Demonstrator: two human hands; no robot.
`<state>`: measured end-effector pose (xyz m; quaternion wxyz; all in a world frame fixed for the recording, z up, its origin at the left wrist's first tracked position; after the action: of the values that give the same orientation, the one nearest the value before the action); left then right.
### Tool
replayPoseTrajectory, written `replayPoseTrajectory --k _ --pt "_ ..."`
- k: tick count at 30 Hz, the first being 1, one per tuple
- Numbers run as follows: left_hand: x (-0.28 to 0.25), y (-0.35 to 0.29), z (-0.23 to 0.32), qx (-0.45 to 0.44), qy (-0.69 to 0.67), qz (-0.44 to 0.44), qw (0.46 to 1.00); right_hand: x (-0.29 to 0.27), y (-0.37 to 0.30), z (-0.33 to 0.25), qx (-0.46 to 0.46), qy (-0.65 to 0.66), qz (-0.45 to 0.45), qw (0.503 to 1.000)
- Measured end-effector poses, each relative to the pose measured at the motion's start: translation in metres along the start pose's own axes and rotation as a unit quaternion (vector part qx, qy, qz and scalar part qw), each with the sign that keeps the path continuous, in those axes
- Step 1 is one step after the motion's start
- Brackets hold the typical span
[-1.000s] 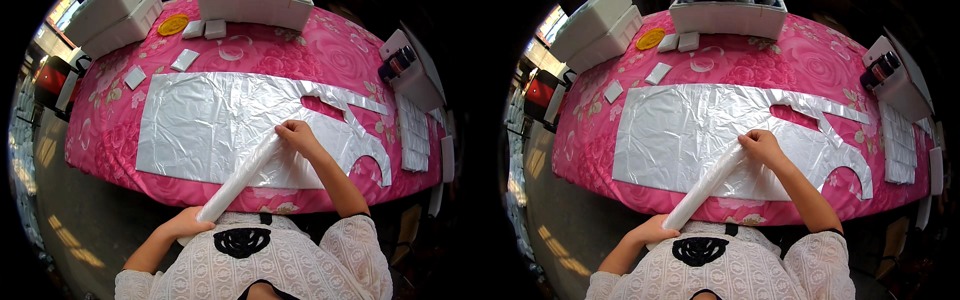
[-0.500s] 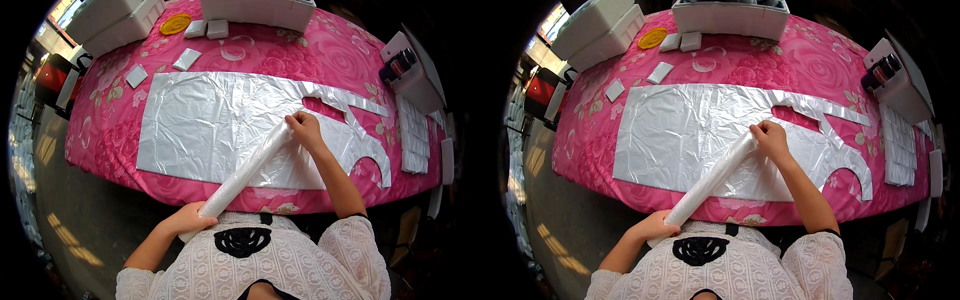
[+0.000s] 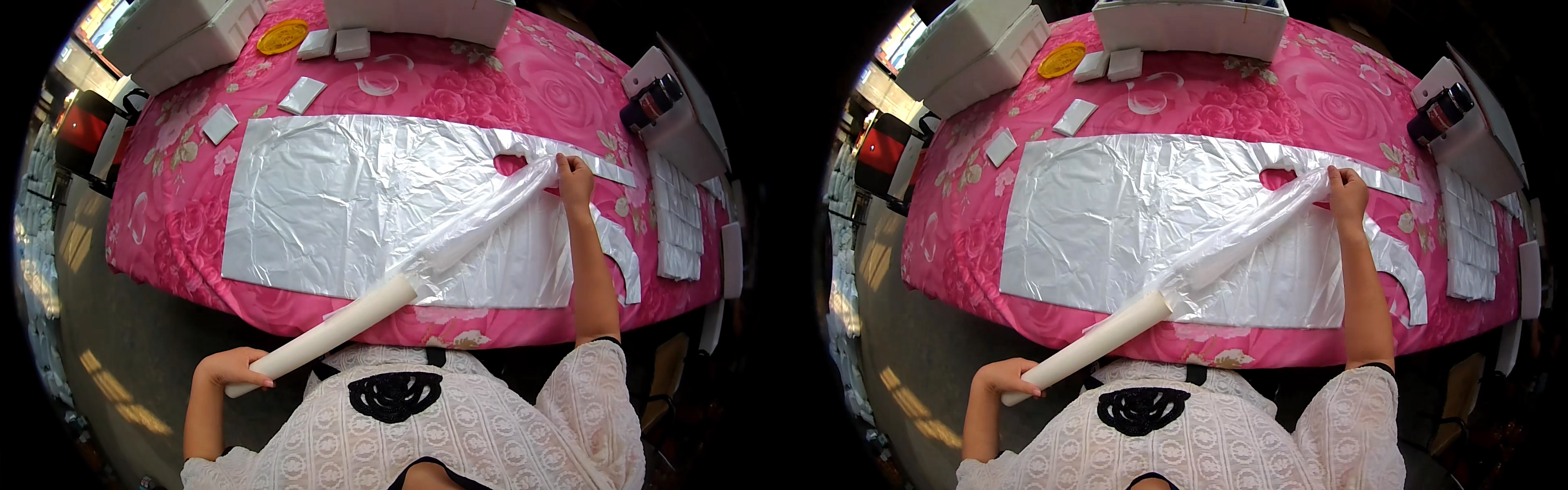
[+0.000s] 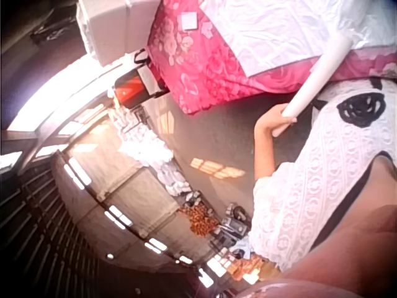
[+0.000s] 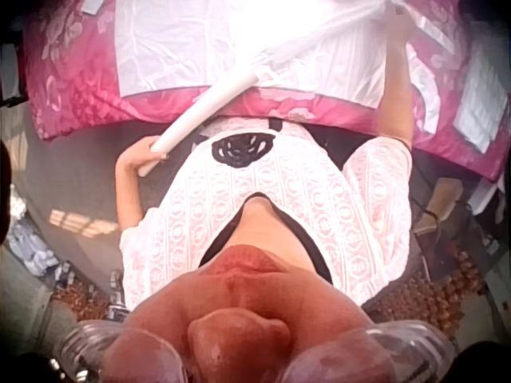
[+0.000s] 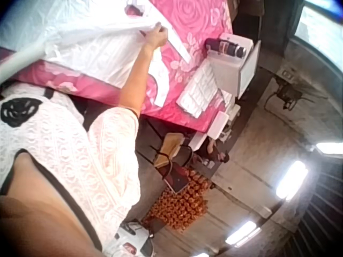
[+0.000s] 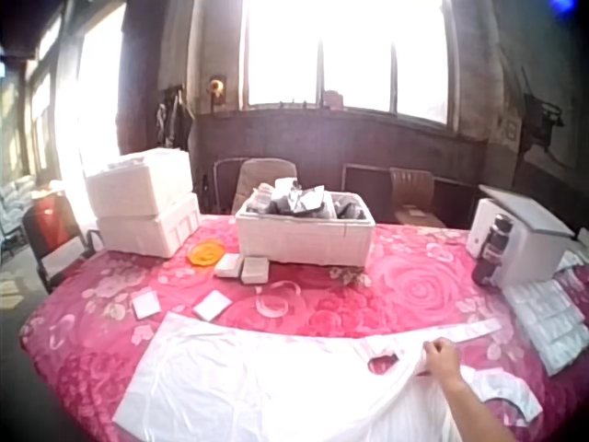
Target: The person repeatedly wraps small white rectangular items in clear plastic film. They unroll a sheet of film, place an item on it, fold the film around the item, and set the wrapped unit aside. The process is repeated multiple times on a pink floral tablecloth.
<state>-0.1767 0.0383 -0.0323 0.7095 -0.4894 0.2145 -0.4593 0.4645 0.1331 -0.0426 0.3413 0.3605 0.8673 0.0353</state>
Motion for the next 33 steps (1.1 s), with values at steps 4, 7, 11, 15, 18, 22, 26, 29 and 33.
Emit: replayPoseTrajectory --k 4,7,11,15,18,22,26,29,33 --pt "0.0 -0.01 0.054 0.051 0.127 0.022 0.99 0.034 -0.027 -0.051 -0.013 0.037 -0.062 0.997" --pt "0.003 -0.014 0.123 0.12 0.257 0.043 0.958 0.063 -0.038 -0.071 -0.092 0.069 -0.104 0.988" --pt "-0.002 -0.01 0.196 0.199 0.45 0.202 0.847 0.086 -0.043 -0.105 -0.108 0.067 -0.15 0.981" --pt "-0.014 0.031 0.241 0.295 0.535 0.371 0.699 0.108 -0.044 -0.104 -0.084 0.083 -0.183 0.976" --pt "-0.01 0.056 0.25 0.444 0.48 0.469 0.593 0.116 -0.043 -0.1 -0.086 0.087 -0.192 0.974" --pt "0.049 0.084 0.237 0.577 0.439 0.317 0.611 0.117 -0.043 -0.098 -0.092 0.061 -0.203 0.973" --pt "0.083 0.11 0.213 0.506 0.543 0.222 0.633 0.119 -0.041 -0.097 -0.12 0.051 -0.2 0.971" --pt "0.085 0.111 0.203 0.469 0.565 0.216 0.643 0.119 -0.038 -0.097 -0.099 0.058 -0.223 0.968" --pt "0.086 0.107 0.194 0.492 0.546 0.163 0.658 0.12 -0.036 -0.095 -0.074 0.058 -0.239 0.967"
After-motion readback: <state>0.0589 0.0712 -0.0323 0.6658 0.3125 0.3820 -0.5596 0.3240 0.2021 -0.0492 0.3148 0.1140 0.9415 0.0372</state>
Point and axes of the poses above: each hand's wrist, its own y-axis towards the middle knuckle, its own x-axis out of the palm, z = x × y, the point moved 4 cm from there along y, towards the middle knuckle, and after that the axes turned 8 degrees about -x, right-handed, at the moved point
